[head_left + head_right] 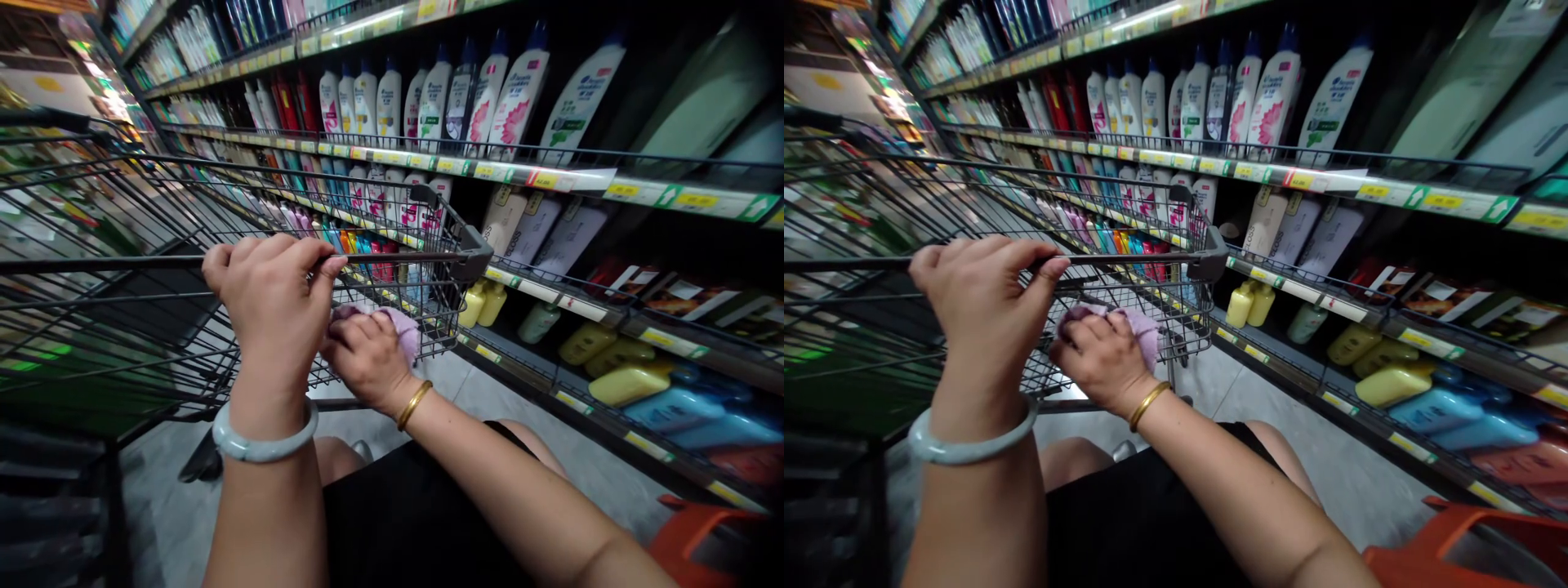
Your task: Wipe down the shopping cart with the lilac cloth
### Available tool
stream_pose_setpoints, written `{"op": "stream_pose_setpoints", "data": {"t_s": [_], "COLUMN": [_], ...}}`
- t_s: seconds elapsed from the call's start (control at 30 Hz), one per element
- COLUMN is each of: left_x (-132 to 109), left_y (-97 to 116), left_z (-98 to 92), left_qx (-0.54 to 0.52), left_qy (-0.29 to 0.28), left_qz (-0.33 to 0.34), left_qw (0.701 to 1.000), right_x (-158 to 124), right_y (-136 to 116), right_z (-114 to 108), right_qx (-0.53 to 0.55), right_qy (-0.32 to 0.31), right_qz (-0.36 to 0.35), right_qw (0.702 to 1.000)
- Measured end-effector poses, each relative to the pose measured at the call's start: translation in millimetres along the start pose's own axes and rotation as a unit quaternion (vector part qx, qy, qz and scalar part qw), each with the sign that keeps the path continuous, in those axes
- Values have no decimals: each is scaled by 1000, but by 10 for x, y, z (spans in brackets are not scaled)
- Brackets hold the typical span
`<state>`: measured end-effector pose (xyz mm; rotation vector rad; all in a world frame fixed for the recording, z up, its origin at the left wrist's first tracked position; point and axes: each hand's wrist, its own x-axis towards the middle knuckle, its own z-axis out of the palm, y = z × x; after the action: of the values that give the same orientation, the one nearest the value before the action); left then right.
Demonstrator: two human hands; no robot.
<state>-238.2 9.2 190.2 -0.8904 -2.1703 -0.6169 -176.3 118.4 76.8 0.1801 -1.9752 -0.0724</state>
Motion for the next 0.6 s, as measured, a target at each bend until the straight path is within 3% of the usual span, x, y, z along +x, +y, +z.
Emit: {"op": "stream_pose_setpoints", "data": {"t_s": [0.2,0.4,0.6], "left_x": [-13,-5,-60], "left_y": [-25,-54,-92], "left_z": [-44,-104,-230], "left_qx": [1,10,-2], "left_qy": [4,-17,-22], "left_qz": [20,17,22], "left_qw": [1000,1000,1000], "right_x": [147,58,262], "right_y": [224,64,158], "right_z": [-148,-10,-344], "right_qx": [-46,-23,-26], "right_qy": [21,-3,61], "right_qz": [80,-2,69], "right_qw": [995,1000,995]}}
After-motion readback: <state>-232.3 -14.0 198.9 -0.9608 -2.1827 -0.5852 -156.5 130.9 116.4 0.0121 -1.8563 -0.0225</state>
